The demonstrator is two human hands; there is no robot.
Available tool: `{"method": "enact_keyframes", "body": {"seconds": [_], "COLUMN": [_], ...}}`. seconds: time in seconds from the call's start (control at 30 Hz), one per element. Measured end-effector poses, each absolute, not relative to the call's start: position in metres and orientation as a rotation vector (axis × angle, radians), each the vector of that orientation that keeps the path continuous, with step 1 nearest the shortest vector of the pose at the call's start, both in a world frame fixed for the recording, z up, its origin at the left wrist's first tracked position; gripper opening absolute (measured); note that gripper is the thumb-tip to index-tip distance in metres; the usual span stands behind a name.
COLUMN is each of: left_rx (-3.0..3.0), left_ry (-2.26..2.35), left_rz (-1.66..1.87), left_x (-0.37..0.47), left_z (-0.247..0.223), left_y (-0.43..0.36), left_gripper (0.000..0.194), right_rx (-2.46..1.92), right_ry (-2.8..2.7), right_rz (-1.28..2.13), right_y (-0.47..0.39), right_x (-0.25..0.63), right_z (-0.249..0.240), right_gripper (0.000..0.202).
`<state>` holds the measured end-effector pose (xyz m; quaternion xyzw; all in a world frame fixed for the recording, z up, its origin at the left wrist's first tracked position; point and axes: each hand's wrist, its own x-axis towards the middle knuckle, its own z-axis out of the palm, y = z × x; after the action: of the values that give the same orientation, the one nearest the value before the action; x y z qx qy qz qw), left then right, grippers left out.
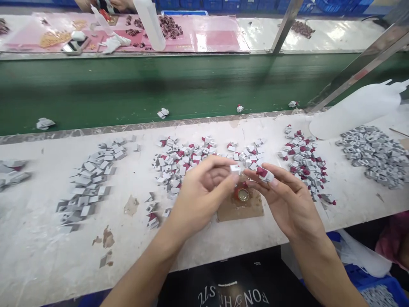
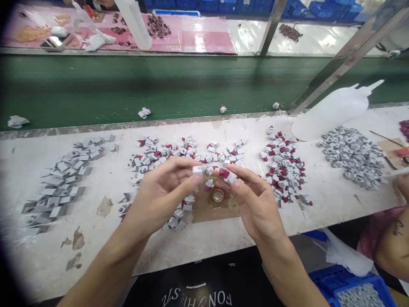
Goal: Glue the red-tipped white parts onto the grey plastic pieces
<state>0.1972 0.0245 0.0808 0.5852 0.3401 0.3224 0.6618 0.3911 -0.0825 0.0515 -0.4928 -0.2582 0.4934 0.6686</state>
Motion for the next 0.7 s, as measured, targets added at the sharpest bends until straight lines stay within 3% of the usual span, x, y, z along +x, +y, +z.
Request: {"method": "enact_keyframes", "body": {"seconds": [0.37,0.7], "left_rx": [1.125,1.358], "left_ry": [0.648,0.702], "left_rz": [0.630,0.775], "left_x": [0.218,0.210], "left_z": [0.061,0.060], "left_y": [0.025,0.042], "left_gripper": [0.016,0.009], "right_rx": [-1.183,-1.274], "right_ry": [-0.592,-0.907], "right_rz": [1.100,1.162], "right_y": [-0.074,-0.045], "right_x": [0.394,0.402], "right_z": [0.046,0.053], "right_gripper": [0.023,0.019]}}
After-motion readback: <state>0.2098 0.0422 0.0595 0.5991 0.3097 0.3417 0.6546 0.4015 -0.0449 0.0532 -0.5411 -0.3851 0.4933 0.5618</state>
